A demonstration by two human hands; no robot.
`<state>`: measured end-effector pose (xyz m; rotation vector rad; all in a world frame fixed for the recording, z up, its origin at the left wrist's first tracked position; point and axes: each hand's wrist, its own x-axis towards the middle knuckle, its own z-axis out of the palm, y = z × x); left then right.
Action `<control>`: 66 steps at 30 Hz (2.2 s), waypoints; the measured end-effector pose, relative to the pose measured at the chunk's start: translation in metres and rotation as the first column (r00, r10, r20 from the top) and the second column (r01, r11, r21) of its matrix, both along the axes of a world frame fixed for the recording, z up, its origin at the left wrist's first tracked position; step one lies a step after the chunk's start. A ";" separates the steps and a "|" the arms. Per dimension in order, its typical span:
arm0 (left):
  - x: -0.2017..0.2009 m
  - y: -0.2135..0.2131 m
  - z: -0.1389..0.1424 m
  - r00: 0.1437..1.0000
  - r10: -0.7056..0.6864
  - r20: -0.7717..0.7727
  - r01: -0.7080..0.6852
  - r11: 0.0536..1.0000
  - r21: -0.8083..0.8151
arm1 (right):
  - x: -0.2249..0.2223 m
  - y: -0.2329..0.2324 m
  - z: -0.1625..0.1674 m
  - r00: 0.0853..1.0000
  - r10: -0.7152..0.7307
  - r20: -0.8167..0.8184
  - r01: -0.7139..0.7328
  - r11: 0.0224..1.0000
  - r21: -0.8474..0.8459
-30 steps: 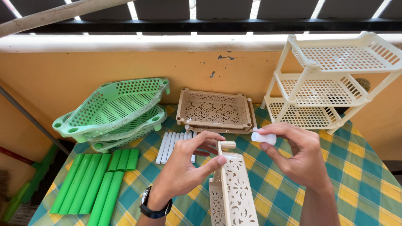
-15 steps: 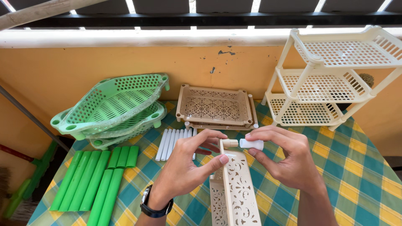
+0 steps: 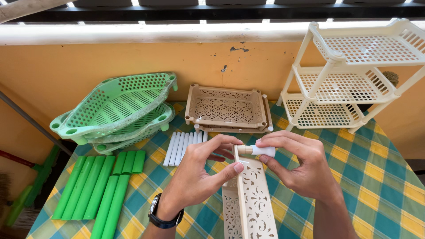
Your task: The person assembles a plastic storage rack on a table. They attach white plastic leg tubes and connector fittings to beige perforated basket panels, fitting tubes into the panel sockets one at a time and joining side panels together to build up the rack frame.
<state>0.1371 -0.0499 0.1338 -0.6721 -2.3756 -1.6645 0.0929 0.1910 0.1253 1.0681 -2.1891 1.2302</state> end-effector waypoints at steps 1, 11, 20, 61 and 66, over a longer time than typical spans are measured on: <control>0.000 0.000 0.000 1.000 -0.003 0.000 0.003 1.000 0.001 | 0.000 -0.001 0.000 1.000 0.003 0.002 -0.003 1.000 0.002; 0.000 -0.003 -0.001 1.000 -0.016 -0.007 0.016 1.000 -0.006 | 0.003 0.001 0.003 0.997 0.071 -0.002 -0.071 0.997 -0.006; -0.001 -0.005 0.002 0.998 -0.046 0.042 0.045 0.999 0.017 | 0.000 0.010 0.003 0.957 0.198 0.213 -0.172 0.976 -0.137; 0.002 0.003 0.003 0.999 -0.048 0.005 0.048 0.998 0.032 | 0.000 0.012 0.003 0.980 0.146 0.138 -0.136 0.987 -0.083; 0.002 0.003 0.004 0.999 -0.043 0.011 0.043 0.999 0.029 | 0.000 0.011 0.003 0.981 0.141 0.133 -0.132 0.988 -0.077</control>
